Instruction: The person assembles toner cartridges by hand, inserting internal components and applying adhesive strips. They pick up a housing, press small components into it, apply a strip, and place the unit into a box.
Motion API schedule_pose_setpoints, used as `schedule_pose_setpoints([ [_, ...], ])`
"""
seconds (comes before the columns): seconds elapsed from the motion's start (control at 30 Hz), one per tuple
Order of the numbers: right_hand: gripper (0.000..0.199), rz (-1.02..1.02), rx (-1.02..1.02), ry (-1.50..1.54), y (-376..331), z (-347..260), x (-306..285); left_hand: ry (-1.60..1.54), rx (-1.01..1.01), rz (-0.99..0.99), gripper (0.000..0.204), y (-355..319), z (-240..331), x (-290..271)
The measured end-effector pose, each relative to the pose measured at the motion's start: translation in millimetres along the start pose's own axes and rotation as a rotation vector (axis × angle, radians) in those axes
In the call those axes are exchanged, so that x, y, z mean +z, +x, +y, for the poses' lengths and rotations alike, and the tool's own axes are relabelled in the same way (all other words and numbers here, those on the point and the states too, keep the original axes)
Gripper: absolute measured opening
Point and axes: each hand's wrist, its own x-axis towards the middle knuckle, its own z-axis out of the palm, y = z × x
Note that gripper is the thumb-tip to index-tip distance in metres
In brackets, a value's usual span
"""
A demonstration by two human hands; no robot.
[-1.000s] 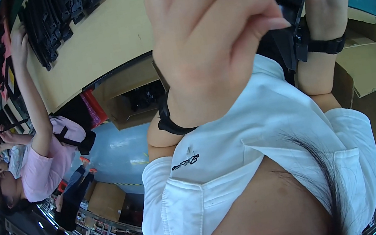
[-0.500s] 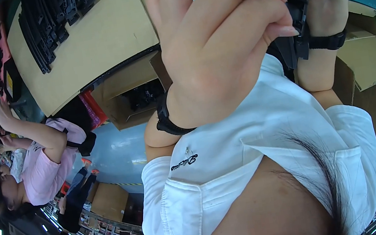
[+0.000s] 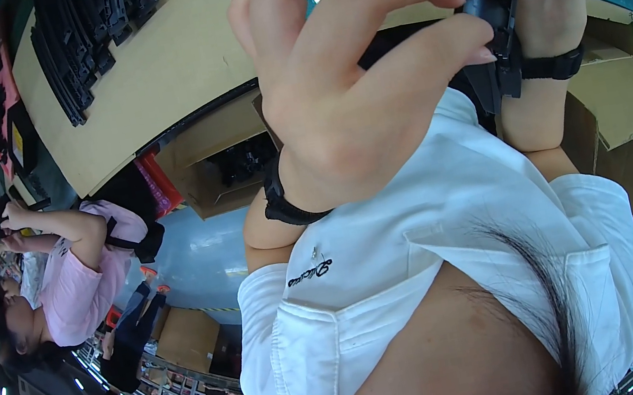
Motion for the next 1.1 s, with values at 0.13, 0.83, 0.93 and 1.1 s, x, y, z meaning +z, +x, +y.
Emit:
schedule_pose_setpoints([
  [0.13,0.027,0.023,0.008,0.034,-0.1,-0.5,3.5,0.021,0.026,0.004,0.022,2.4,-1.0,0.2],
  [0.83,0.022,0.085,-0.063,0.04,-1.6,-9.5,6.4,0.175,0.18,-0.017,0.026,2.3,-0.2,-19.5],
  [0.93,0.022,0.08,-0.065,0.03,-0.6,-8.7,3.4,0.22,0.202,-0.039,0.026,0.2,-0.7,-20.2],
  [1.1,0.022,0.033,-0.065,0.028,-1.2,-7.6,-0.2,0.331,0.254,-0.082,0.027,-1.5,-1.2,-21.0],
])
